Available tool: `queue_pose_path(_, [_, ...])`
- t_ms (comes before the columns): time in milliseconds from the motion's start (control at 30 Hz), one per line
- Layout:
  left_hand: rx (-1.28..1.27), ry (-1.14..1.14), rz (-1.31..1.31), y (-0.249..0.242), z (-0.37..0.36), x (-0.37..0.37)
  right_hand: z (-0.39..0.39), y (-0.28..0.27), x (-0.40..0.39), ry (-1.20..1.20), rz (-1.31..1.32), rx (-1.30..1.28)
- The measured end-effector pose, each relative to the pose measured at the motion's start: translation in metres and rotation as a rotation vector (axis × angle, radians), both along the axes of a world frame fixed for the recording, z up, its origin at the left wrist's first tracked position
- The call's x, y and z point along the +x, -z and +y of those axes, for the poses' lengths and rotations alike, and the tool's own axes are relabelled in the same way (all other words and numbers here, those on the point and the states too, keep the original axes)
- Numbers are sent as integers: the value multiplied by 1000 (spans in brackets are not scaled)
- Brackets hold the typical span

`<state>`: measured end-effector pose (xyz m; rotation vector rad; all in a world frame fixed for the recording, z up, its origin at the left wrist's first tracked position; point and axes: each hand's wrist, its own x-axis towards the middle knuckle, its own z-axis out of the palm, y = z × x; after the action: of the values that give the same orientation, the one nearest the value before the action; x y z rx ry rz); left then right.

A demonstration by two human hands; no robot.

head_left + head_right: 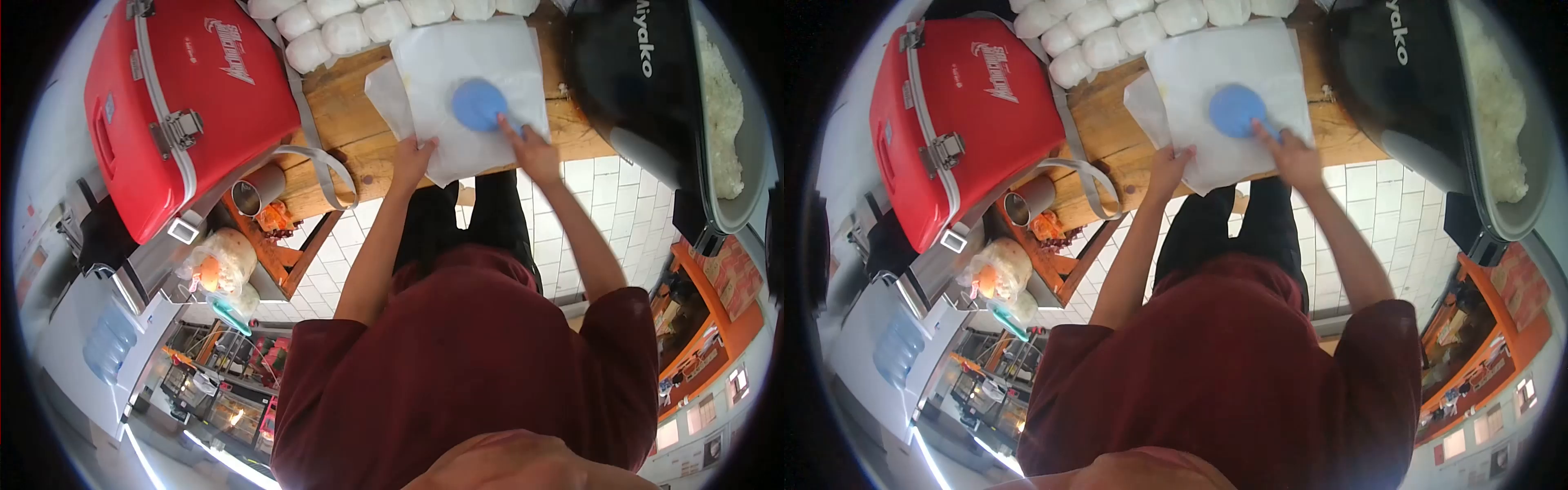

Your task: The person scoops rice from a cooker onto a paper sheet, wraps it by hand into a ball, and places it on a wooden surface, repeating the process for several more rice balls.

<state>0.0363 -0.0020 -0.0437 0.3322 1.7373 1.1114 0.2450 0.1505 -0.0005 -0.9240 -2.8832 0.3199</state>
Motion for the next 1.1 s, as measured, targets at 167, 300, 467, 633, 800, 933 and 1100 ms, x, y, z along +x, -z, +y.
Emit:
queue_pose_path(167, [-93, 70, 70, -4, 6, -2, -15, 10, -11, 76, 11, 23])
queue_pose_path(300, [-47, 31, 11, -4, 3, -1, 4, 5, -9, 35, -46, 88])
queue_pose_path(467, [-44, 24, -38, -6, -2, 3, 10, 1, -4, 89, -126, -12])
queue_pose_path(633, [-19, -15, -69, -6, -3, 8, -13, 4, -6, 109, -33, -5])
queue_pose_path(800, [-3, -23, -55, -13, 2, 10, -12, 7, -12, 115, 6, 39])
queue_pose_path(933, [-14, 14, -103, -21, -5, 8, 15, 0, -2, 91, -104, 143])
queue_pose_path(1100, [15, -33, -107, -31, -2, 13, -10, -41, -9, 34, -97, 111])
